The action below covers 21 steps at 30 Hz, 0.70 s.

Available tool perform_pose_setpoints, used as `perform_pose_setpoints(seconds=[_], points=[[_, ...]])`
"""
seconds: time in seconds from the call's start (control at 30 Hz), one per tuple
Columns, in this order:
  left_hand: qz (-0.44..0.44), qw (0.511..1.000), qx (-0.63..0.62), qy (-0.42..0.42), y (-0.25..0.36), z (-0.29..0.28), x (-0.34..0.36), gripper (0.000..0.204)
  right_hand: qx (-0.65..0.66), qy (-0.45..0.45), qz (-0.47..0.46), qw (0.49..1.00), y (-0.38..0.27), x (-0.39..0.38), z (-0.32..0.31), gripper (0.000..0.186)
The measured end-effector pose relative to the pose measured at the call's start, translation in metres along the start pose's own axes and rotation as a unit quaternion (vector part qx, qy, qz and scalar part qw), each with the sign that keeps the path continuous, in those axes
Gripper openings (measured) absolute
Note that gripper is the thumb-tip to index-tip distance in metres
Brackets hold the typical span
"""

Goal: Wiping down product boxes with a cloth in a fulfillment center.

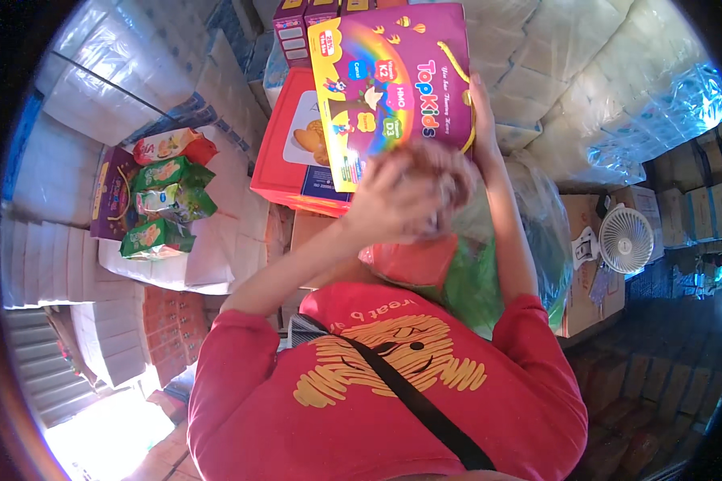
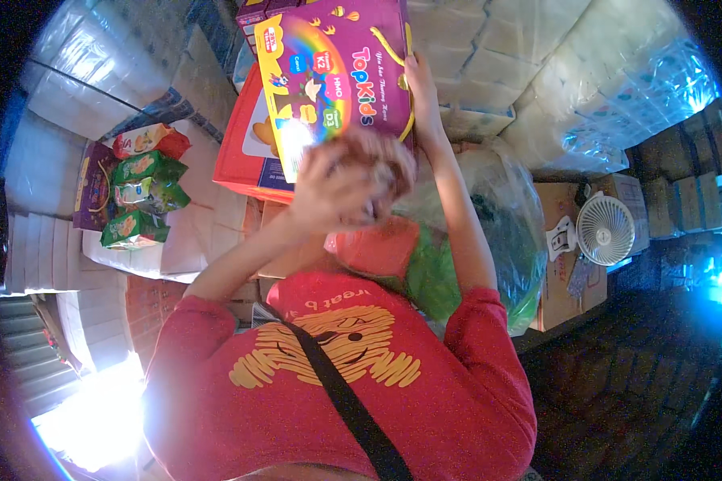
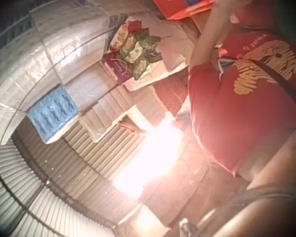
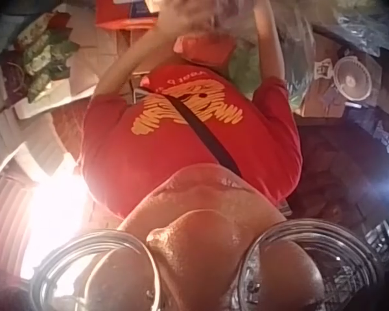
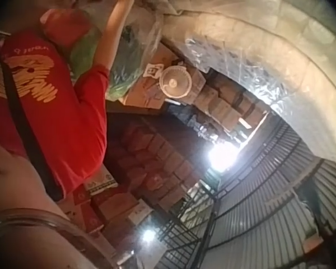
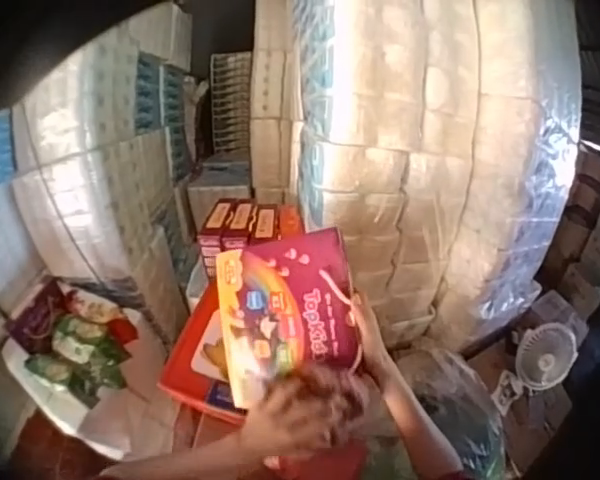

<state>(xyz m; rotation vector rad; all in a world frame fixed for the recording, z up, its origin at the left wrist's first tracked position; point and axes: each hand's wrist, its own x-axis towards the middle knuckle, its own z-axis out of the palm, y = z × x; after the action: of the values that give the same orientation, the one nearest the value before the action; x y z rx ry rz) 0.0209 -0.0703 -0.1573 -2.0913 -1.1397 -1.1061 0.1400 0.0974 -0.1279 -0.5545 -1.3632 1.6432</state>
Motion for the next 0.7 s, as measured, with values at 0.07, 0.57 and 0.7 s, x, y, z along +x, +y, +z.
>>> perform_pose_setpoints(seconds=[0.07, 0.57, 0.7], points=[[0.050, 0.999, 0.010, -0.013, 0.003, 0.002, -0.004, 0.049, 0.010, -0.024, -0.012, 1.000, 0.007, 0.001, -0.008, 0.050], [0.089, 0.996, -0.011, 0.003, 0.005, 0.009, -0.004, 0.034, -0.041, 0.016, -0.074, 0.996, -0.007, -0.010, 0.014, 0.047], [0.028, 0.995, 0.039, 0.090, -0.039, 0.006, 0.032, 0.039, -0.177, -0.011, -0.201, 0.963, 0.007, -0.001, 0.003, 0.045]])
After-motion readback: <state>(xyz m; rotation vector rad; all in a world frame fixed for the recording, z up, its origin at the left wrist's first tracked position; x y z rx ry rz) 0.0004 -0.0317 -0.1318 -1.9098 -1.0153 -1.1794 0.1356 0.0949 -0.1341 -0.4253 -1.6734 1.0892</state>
